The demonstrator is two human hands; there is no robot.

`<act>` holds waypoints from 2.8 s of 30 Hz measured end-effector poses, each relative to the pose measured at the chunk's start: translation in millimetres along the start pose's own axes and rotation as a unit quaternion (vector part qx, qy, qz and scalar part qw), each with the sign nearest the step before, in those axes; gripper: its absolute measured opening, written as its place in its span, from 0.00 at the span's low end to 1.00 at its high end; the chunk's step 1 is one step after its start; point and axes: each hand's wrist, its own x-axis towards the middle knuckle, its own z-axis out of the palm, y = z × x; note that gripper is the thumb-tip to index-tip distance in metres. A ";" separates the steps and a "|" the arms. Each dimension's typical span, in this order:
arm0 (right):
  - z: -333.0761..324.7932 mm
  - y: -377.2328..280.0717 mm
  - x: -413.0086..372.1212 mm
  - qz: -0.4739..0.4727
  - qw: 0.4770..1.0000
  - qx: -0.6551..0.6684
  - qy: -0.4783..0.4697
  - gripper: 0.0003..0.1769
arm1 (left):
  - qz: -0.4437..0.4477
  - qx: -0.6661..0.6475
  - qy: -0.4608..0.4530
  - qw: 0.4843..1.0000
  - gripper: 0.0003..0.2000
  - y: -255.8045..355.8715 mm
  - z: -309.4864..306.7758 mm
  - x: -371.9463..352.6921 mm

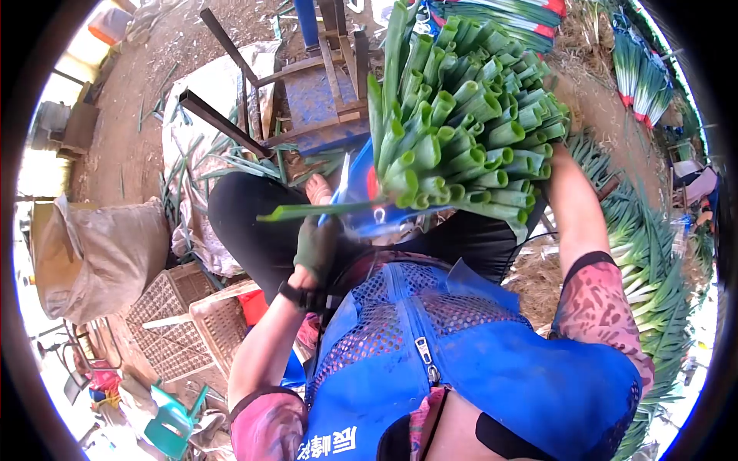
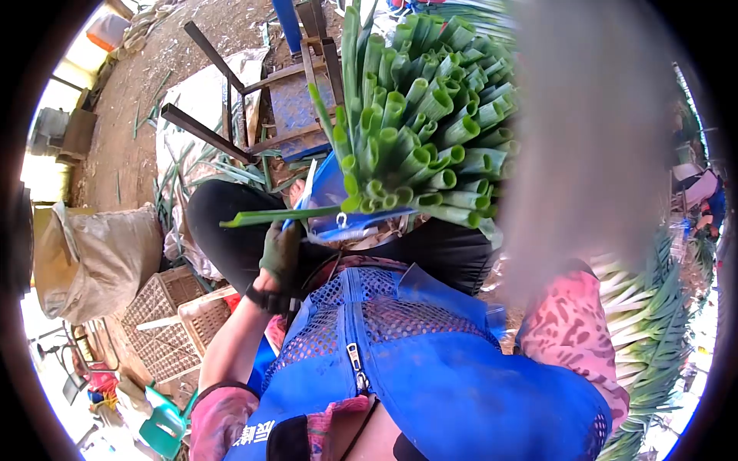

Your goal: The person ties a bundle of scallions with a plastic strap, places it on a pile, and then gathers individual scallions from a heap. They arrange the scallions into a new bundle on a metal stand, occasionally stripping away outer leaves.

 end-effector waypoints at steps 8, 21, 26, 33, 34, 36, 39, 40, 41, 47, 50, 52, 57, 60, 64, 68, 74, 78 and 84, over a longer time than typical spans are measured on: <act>108.0 -33.5 -20.2 -0.028 0.996 0.059 -0.060 0.12 | 0.155 -0.046 -0.067 0.984 0.15 17.7 -15.4 -7.8; 74.7 -74.9 -72.5 -0.007 0.887 0.461 -0.042 0.11 | 0.322 0.172 -0.095 0.926 0.17 96.8 -0.9 22.6; -0.4 -126.0 -79.1 -0.095 0.821 0.563 -0.013 0.11 | 0.139 -0.217 -0.052 0.965 0.08 160.4 10.4 20.7; -179.1 -149.9 -125.3 -0.239 0.741 0.625 0.047 0.14 | 0.277 -0.128 0.051 0.951 0.12 188.8 -44.7 30.8; -172.7 -152.4 -130.9 -0.240 0.790 0.560 0.070 0.12 | 0.274 -0.115 0.062 0.953 0.12 190.4 -41.1 31.3; -133.5 -145.9 -120.8 -0.235 0.874 0.418 0.083 0.10 | 0.300 -0.123 0.052 0.944 0.13 184.5 -27.8 28.5; -24.7 -138.3 -94.0 -0.240 0.952 0.185 0.030 0.10 | 0.257 -0.085 0.042 0.962 0.14 163.5 -18.5 3.9; 16.1 -138.0 -87.2 -0.245 0.963 0.113 0.008 0.10 | 0.246 -0.091 0.028 0.965 0.15 155.0 -17.5 -5.7; 54.3 -136.9 -81.2 -0.252 0.967 0.048 -0.010 0.11 | 0.229 -0.040 0.017 0.972 0.16 150.9 -15.9 -18.8; 50.1 -150.1 -112.7 -0.193 0.893 0.404 -0.046 0.14 | 0.021 -0.034 -0.043 0.998 0.19 121.2 -24.4 -64.0; 36.7 -159.0 -137.8 -0.198 0.857 0.471 -0.063 0.08 | 0.016 -0.167 -0.143 0.975 0.24 92.3 -16.4 -64.5; 42.0 -173.8 -153.2 -0.209 0.843 0.492 -0.058 0.07 | -0.033 -0.298 -0.230 0.926 0.24 78.5 -14.3 -61.7; 24.9 -167.9 -144.5 -0.233 0.815 0.526 -0.075 0.06 | 0.091 0.077 -0.182 0.976 0.22 110.2 -15.0 -77.2; 14.8 -167.1 -150.6 -0.213 0.834 0.505 -0.062 0.05 | -0.007 0.120 -0.223 0.967 0.15 122.2 -47.1 -101.6; -0.3 -182.6 -152.5 -0.277 0.823 0.495 -0.018 0.09 | 0.077 -0.002 -0.153 0.985 0.20 178.4 -80.7 -156.1; -23.5 -209.2 -149.1 -0.364 0.876 0.314 0.039 0.15 | 0.455 0.302 0.121 0.829 0.25 261.7 -113.3 -170.9; -17.9 -217.6 -156.6 -0.304 0.885 0.352 -0.004 0.14 | 0.234 0.365 -0.074 0.898 0.33 279.6 -72.5 -152.1; -13.7 -203.6 -155.2 -0.305 0.876 0.373 -0.025 0.11 | 0.001 0.258 -0.128 0.958 0.32 202.6 -50.8 -86.2; -10.1 -204.1 -160.7 -0.334 0.869 0.364 -0.019 0.11 | 0.190 -0.003 -0.377 0.906 0.17 171.0 -30.8 -25.3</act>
